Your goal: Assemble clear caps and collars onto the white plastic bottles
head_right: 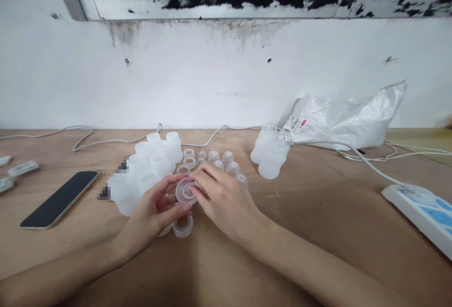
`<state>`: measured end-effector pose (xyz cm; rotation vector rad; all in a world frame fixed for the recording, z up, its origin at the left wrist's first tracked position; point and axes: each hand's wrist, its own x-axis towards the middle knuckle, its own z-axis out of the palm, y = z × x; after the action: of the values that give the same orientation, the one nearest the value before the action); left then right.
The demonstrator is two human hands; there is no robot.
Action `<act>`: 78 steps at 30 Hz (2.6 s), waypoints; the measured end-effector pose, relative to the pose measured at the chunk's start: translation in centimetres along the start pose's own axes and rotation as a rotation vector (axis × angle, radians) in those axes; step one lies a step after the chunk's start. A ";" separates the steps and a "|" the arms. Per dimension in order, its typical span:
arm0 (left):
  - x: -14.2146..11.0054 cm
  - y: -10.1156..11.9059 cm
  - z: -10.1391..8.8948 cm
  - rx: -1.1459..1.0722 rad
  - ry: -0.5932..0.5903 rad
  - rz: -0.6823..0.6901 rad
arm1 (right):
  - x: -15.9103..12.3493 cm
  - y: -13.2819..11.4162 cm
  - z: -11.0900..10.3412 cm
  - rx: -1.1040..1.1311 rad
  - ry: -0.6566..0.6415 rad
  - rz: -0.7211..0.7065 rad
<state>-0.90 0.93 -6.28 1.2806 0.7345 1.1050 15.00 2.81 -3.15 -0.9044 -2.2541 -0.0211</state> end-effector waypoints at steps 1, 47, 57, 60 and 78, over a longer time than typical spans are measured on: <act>-0.1 0.2 0.1 0.001 0.011 0.001 | 0.0 0.0 0.0 0.021 -0.001 0.004; -2.1 0.9 0.7 0.049 -0.014 0.012 | 0.7 0.5 -0.6 0.448 -0.287 -0.058; -1.9 1.1 0.4 0.066 -0.043 0.025 | 0.3 0.0 -0.9 0.406 -0.228 -0.107; -1.8 0.8 0.2 0.005 -0.068 0.033 | 0.2 0.2 -0.9 0.422 -0.240 -0.121; -2.1 1.2 0.6 0.015 -0.034 0.058 | -0.2 1.4 -0.1 0.426 -0.201 -0.111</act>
<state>-1.36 -1.29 -5.35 1.3373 0.6849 1.1233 16.06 3.72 -3.48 -0.5724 -2.3596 0.5011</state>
